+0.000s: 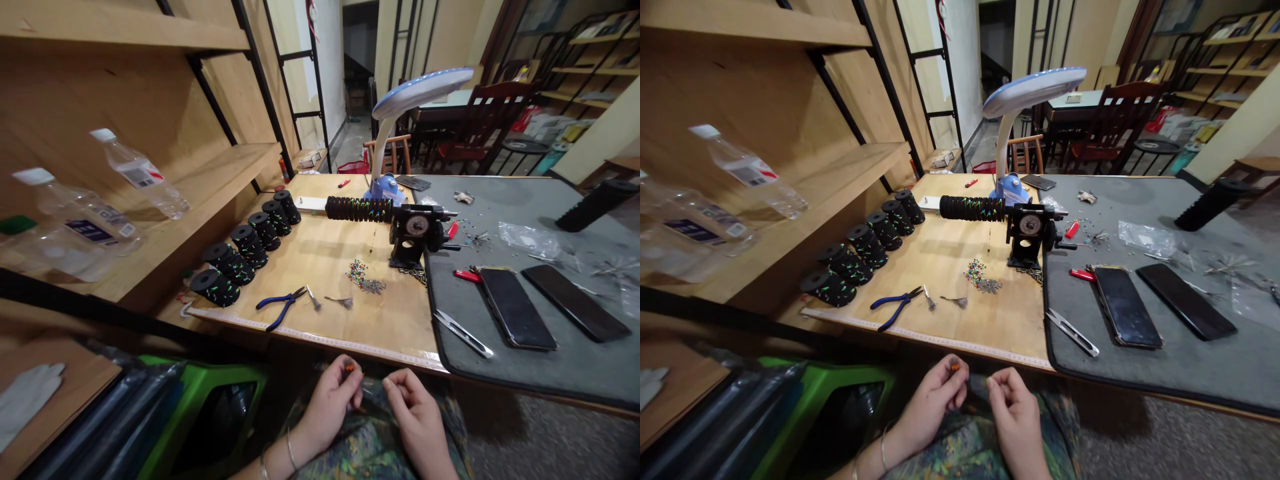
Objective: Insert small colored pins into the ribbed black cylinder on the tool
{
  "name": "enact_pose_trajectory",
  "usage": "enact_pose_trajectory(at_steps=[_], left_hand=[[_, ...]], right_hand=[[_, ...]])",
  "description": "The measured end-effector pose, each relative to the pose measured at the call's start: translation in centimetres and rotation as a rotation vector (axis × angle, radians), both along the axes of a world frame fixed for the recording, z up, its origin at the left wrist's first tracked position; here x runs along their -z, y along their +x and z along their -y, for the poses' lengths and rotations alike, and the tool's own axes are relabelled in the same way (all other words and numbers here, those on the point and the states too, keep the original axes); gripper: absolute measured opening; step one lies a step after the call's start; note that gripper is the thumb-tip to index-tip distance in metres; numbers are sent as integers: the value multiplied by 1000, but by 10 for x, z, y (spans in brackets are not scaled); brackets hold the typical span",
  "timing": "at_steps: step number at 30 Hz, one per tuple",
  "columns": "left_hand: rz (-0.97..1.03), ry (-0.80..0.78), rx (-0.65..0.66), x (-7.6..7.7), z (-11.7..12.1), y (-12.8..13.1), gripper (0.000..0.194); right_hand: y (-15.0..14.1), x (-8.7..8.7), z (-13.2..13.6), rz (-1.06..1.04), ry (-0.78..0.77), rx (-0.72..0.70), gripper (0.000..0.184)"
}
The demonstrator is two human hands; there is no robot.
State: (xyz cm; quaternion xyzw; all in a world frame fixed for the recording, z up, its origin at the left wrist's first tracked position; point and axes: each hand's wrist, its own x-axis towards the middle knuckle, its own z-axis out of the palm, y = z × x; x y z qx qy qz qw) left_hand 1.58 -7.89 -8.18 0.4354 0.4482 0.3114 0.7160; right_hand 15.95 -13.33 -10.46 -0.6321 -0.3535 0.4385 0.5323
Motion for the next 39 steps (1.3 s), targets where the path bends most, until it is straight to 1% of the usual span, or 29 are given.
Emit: enact_pose_trajectory(at_steps=[2, 6, 10, 15, 20, 23, 26, 29, 33, 36, 39], left_hand=[[70, -82, 7, 4, 1, 1, 43], [173, -199, 17, 8, 2, 2, 46], [225, -269, 32, 9, 2, 2, 49], [232, -312, 32, 13, 2, 2, 51], [219, -291, -13, 13, 2, 2, 52], [198, -267, -43, 13, 1, 3, 51], [184, -235, -63, 14, 0, 4, 51], [180, -202, -57, 16, 0, 4, 50], [174, -159, -36, 20, 1, 2, 48], [155, -118, -12, 23, 3, 1, 45], [112, -71, 23, 22, 3, 0, 43]], right_hand=[[-3, -2, -3, -35, 5, -28, 43], [-7, -7, -11, -178, -20, -43, 46], [-8, -11, -16, -280, -45, -45, 46], [-8, -13, -16, -308, -56, -28, 46], [-7, -7, -10, -232, -74, -29, 48], [-7, -3, -5, -164, -69, -86, 47], [-8, -3, -1, -109, -64, -149, 44], [-9, -6, -1, -90, -74, -170, 41], [-10, -8, -4, -78, -103, -161, 39], [-11, -8, -5, -91, -115, -149, 40], [-11, -8, -6, -120, -124, -139, 43]])
